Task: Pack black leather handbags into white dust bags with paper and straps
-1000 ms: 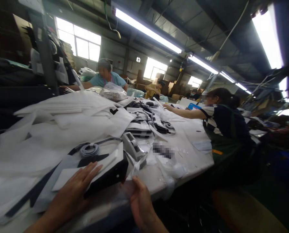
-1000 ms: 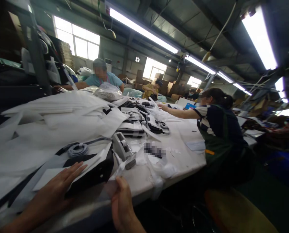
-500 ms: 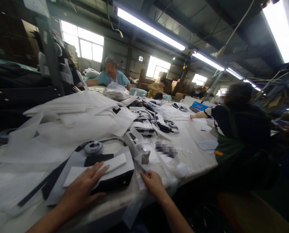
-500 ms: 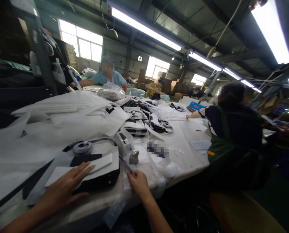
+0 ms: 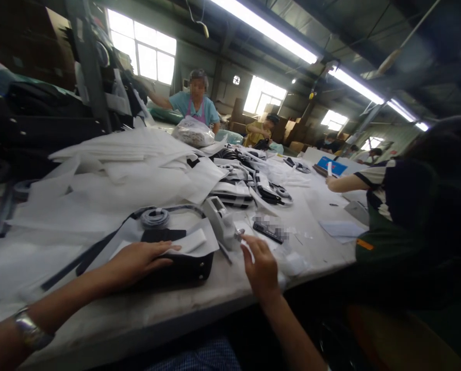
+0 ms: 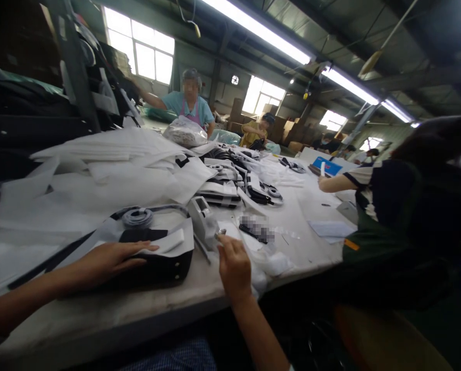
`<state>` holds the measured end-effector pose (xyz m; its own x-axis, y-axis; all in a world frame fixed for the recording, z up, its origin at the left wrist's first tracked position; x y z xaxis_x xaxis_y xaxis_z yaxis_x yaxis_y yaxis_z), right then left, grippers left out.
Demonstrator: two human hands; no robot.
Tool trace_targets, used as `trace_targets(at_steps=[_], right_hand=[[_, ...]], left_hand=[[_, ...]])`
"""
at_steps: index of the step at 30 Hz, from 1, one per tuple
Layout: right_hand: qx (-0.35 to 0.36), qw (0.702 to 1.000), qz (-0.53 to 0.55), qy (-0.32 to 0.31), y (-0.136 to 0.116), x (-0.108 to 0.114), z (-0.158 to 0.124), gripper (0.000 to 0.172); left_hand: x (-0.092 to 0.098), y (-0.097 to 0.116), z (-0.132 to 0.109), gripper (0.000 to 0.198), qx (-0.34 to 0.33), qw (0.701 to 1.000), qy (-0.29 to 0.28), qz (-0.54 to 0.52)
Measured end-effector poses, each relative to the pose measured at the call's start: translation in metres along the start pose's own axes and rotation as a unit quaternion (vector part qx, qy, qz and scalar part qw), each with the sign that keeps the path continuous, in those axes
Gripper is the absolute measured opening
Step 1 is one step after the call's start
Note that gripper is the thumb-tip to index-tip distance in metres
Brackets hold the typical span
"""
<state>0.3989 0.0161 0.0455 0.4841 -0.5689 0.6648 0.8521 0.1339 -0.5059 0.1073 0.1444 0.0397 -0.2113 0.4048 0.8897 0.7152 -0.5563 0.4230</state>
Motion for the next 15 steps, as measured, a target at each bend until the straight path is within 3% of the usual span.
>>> trace_targets(at_steps=[2,7,11,15], right_hand=[[0.077,0.994,0.074,0.029,-0.025,-0.023,-0.026,0.020],[0.034,0.986,0.151,0.055,-0.051,-0.068,-0.051,0.010],[0.071,0.990,0.110,0.053,-0.051,-0.074,-0.043,0.010],[0.140,0.988,0.064,0.004,-0.048,-0.065,-0.034,0.011]], left_hand=[[-0.003,-0.002,0.001,0.051,0.005,1.000,0.003,-0.003],[-0.007,-0.006,0.003,0.054,0.005,1.000,0.009,-0.003],[-0.006,-0.004,0.002,0.052,-0.001,1.000,0.014,-0.003],[-0.005,-0.001,0.000,0.051,0.001,1.000,0.019,-0.001]])
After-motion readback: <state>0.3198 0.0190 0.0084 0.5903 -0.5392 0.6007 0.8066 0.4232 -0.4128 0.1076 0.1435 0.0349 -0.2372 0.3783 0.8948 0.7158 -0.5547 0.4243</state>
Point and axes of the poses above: each hand's wrist, its own z-axis towards the middle knuckle, its own x-axis out of the back of the hand, y = z × x, the point moved 3 cm from there along z, towards the middle knuckle, and after that the axes turned 6 degrees about x, right-handed, at the moved point
